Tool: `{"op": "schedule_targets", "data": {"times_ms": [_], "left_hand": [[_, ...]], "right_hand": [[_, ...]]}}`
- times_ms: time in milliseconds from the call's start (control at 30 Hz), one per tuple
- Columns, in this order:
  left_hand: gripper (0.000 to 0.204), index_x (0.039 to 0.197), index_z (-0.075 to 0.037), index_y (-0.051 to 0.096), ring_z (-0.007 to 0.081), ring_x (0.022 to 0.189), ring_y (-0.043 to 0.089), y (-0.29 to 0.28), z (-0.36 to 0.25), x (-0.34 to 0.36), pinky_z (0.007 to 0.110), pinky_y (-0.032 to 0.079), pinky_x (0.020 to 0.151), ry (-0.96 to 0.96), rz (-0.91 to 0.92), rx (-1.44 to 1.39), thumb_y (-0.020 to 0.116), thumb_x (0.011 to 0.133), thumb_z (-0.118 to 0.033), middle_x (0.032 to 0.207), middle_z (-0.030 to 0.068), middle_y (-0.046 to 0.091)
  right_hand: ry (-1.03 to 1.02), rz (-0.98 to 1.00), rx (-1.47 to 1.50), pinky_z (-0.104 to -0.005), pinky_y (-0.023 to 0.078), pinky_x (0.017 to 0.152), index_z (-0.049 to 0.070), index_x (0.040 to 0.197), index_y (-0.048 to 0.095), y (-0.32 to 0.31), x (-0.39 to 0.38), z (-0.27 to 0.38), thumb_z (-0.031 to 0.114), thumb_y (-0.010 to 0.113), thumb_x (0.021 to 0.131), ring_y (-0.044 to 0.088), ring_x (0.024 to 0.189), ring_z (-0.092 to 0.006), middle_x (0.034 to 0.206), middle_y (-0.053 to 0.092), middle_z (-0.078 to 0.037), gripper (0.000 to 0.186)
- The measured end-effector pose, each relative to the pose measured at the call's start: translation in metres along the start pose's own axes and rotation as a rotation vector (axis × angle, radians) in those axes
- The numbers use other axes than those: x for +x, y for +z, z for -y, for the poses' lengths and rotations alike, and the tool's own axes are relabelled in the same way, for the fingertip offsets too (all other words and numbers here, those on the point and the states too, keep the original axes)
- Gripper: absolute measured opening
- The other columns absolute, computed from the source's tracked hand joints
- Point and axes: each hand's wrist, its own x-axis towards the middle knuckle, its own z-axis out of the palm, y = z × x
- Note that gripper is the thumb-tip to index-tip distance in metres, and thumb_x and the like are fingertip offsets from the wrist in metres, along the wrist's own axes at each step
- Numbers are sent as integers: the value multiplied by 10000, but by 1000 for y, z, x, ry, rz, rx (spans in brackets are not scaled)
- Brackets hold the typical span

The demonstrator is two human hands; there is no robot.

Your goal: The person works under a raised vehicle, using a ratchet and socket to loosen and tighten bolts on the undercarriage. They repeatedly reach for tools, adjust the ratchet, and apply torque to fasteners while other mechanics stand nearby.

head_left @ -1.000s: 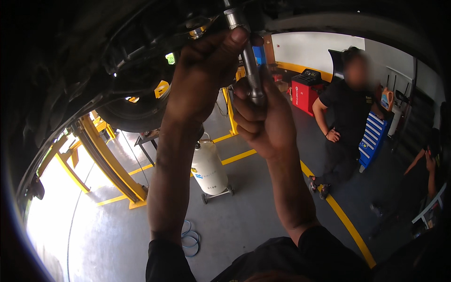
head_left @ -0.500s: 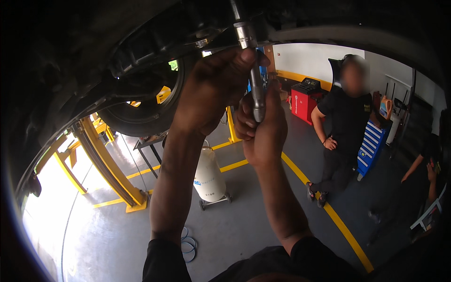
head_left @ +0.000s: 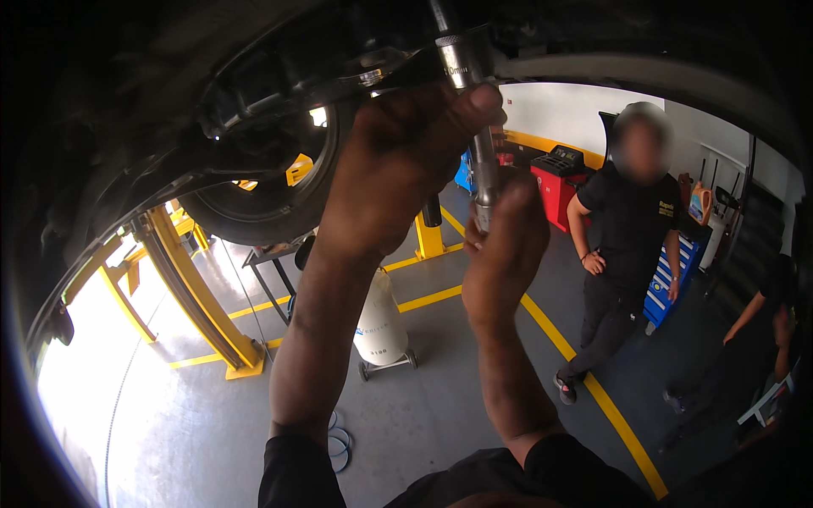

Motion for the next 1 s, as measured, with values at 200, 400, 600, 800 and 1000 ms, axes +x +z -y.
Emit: {"op": "schedule_targets", "data": {"times_ms": [200,400,600,800,1000], "left_hand": [[354,838,27,656,62,541,528,5,-6,-3,261,410,480,-68,-13,315,693,973,-298,648,19,592],[311,849,31,671,53,560,525,6,-9,-6,247,399,495,13,24,173,710,959,-258,639,27,592],[508,865,-9,678,32,543,473,12,-21,0,221,353,510,-62,-3,568,714,909,-514,607,-34,536],[476,949,-2,685,31,435,429,12,-14,6,184,277,423,-41,162,151,561,1019,-457,609,-25,539],[368,1042,-18,662,128,602,655,11,-9,-1,206,506,456,-140,35,230,574,1022,-375,769,52,669]], "right_hand": [[478,161,430,-221,263,445,50,900,526,-3,-7,31,454,409,1061,276,477,-50,644,379,27,450],[53,51,97,-231,370,492,15,984,559,-2,-1,13,230,624,985,446,538,-71,730,520,-2,224],[-172,44,-53,-215,351,481,39,982,575,0,-9,6,245,660,986,477,538,-41,651,533,17,223],[686,919,1611,-246,159,349,130,812,447,-27,7,10,605,286,1049,228,367,-60,525,333,62,555],[228,278,127,-209,207,427,65,983,552,-26,12,23,488,431,1057,316,480,-41,672,452,17,446]]}}
